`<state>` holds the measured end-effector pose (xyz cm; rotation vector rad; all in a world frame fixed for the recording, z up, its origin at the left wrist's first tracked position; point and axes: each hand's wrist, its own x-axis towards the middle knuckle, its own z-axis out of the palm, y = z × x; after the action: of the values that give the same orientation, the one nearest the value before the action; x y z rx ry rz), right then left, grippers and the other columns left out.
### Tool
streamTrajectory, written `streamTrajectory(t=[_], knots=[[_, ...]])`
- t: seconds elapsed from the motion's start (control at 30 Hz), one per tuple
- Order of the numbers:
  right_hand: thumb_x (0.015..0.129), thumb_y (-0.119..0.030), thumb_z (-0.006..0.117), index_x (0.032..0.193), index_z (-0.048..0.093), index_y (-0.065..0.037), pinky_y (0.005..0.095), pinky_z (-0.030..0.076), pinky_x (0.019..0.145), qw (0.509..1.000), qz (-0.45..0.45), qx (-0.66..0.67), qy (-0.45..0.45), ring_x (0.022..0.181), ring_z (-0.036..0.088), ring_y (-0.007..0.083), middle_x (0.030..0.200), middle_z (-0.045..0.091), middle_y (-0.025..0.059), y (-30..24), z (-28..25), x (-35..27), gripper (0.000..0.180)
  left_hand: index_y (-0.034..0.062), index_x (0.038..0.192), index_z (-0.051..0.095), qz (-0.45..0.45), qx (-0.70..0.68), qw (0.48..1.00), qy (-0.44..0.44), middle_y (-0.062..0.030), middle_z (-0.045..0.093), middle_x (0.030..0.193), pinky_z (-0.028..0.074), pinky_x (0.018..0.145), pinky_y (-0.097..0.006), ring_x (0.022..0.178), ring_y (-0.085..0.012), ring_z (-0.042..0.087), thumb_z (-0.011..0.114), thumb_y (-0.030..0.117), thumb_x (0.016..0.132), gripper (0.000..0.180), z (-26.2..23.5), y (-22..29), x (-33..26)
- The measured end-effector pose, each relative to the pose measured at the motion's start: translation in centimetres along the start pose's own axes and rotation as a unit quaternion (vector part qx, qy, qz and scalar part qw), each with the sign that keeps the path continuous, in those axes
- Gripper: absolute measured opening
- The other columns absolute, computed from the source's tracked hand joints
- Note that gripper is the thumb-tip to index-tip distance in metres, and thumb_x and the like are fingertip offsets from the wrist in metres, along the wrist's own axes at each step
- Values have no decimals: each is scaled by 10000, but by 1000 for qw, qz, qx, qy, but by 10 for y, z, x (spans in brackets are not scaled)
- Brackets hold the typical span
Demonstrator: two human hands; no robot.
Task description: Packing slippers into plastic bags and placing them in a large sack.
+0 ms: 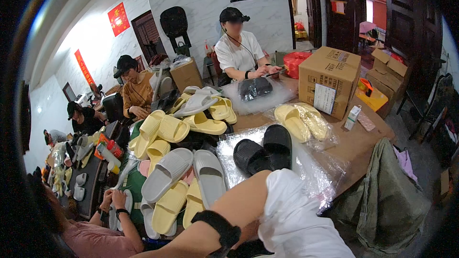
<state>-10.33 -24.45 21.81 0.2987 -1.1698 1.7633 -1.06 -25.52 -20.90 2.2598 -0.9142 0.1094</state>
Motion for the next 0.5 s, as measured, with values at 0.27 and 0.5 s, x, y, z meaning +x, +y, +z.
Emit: streamTrajectory(t=[0.27,0.5], knots=[[897,-239,542,1155,556,22,384,476,794,678,201,-673,216,936,604,343,1000,632,218,-8,-51,-163,367,87,1347,425,-105,-45,993,28,-262,349,1384,303,1071,-434,1291,-407,332,524,136,834,525,0,-12,-81],[895,-521,485,1324,490,-169,408,415,958,309,450,-576,608,1136,524,392,1198,570,226,-47,-23,-340,555,221,1321,499,-67,181,981,19,-290,394,1337,329,1035,-506,1225,-484,358,561,179,828,498,-87,64,-22]])
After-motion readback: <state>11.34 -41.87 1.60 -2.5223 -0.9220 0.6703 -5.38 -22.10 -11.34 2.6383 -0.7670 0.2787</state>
